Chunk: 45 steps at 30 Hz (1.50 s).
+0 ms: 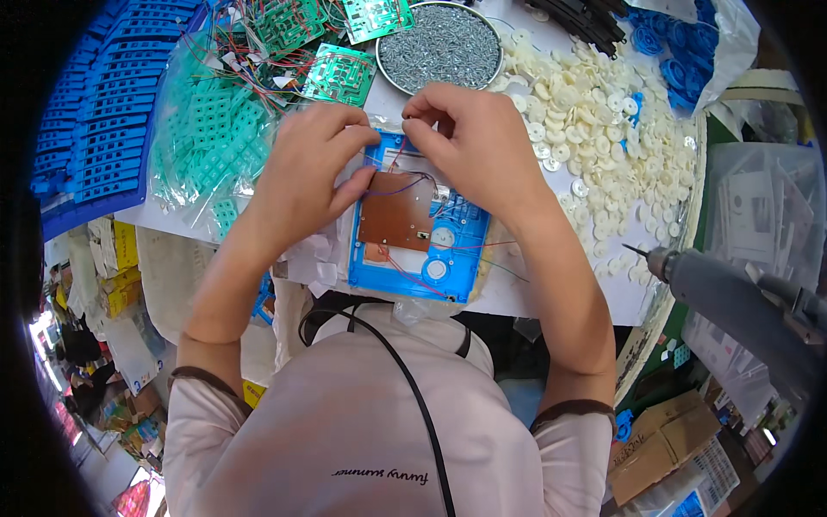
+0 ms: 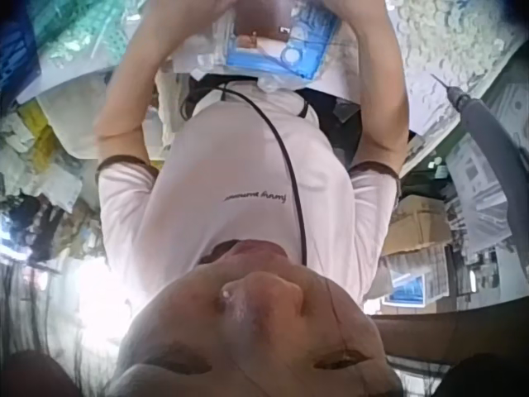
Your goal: Assemble electronic toys by placing circuit boards into plastic casings and fastening them with an electric screwdriver.
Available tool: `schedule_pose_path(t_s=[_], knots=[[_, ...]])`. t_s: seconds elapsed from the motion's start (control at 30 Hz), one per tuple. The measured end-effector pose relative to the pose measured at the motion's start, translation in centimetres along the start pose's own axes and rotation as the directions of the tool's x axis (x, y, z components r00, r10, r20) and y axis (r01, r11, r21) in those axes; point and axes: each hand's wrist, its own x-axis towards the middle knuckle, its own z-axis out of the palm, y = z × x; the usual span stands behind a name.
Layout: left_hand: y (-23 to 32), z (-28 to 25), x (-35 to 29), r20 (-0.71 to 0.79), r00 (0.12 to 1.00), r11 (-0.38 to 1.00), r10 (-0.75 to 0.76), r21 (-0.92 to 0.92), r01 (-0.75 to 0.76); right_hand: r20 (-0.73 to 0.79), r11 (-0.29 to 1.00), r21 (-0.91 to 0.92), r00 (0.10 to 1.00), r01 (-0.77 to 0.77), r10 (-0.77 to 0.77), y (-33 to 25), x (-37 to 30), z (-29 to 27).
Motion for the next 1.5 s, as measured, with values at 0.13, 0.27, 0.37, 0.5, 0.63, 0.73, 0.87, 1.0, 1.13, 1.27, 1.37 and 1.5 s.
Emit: schedule_pose_path(t_s=[0.13, 0.27, 0.37, 0.5, 0.63, 0.73, 0.87, 1.0, 1.13, 1.27, 1.37, 1.5], knots=[[-0.5, 0.3, 0.3, 0.034, 0.991, 0.991, 0.132, 0.029, -0.133, -0.051, 1.0, -0.005, 0.999, -0.007, 0.007, 0.3, -1.7, -0.3], [0.8, 0.2, 0.2, 0.01, 0.993, 0.993, 0.116, -0.008, -0.116, -0.103, 1.0, 0.026, 0.995, 0.005, -0.002, 0.9, -2.4, 0.0], [3.4, 1.4, -2.1, 0.091, 0.991, 0.991, 0.095, -0.105, -0.086, -0.153, 0.997, -0.017, 0.985, 0.078, -0.079, 1.2, -2.7, 0.5], [3.8, -1.2, -2.8, 0.383, 0.905, 0.967, 0.185, -0.237, -0.097, -0.17, 0.971, -0.038, 0.955, 0.238, -0.241, 1.0, -2.9, 0.3], [0.2, -5.8, 0.5, 0.252, 0.953, 0.949, -0.169, -0.219, 0.226, -0.137, 0.92, -0.098, 0.91, 0.381, -0.391, 1.1, -3.3, 0.1], [-0.1, -5.3, 3.1, -0.036, 0.961, 0.916, -0.276, -0.314, 0.251, -0.153, 0.883, -0.103, 0.87, 0.458, -0.469, 1.2, -3.0, 0.9], [-0.1, -0.5, 2.6, 0.434, 0.874, 0.633, -0.218, -0.619, 0.465, -0.152, 0.87, -0.167, 0.86, 0.464, -0.488, 0.5, -2.6, 0.2], [0.3, 1.0, 1.4, 0.475, 0.85, 0.432, -0.227, -0.733, 0.526, -0.181, 0.911, -0.095, 0.893, 0.401, -0.412, 1.4, -3.3, 0.4], [1.2, 1.4, 0.9, 0.318, 0.895, 0.544, -0.313, -0.713, 0.443, -0.185, 0.912, -0.088, 0.893, 0.4, -0.41, 1.3, -3.5, 0.5], [1.5, 2.9, -0.1, 0.01, 0.961, 0.732, -0.275, -0.646, 0.216, -0.129, 0.96, -0.038, 0.952, 0.276, -0.279, 0.2, -5.0, 0.5], [1.3, 3.2, -0.2, -0.063, 0.98, 0.785, -0.188, -0.609, 0.112, -0.055, 0.964, -0.058, 0.963, 0.26, -0.263, -0.2, -5.6, 0.0], [1.3, 3.3, -0.2, -0.105, 0.994, 0.854, -0.029, -0.519, -0.03, 0.051, 0.965, -0.096, 0.969, 0.246, -0.242, -0.6, -5.5, -0.5]])
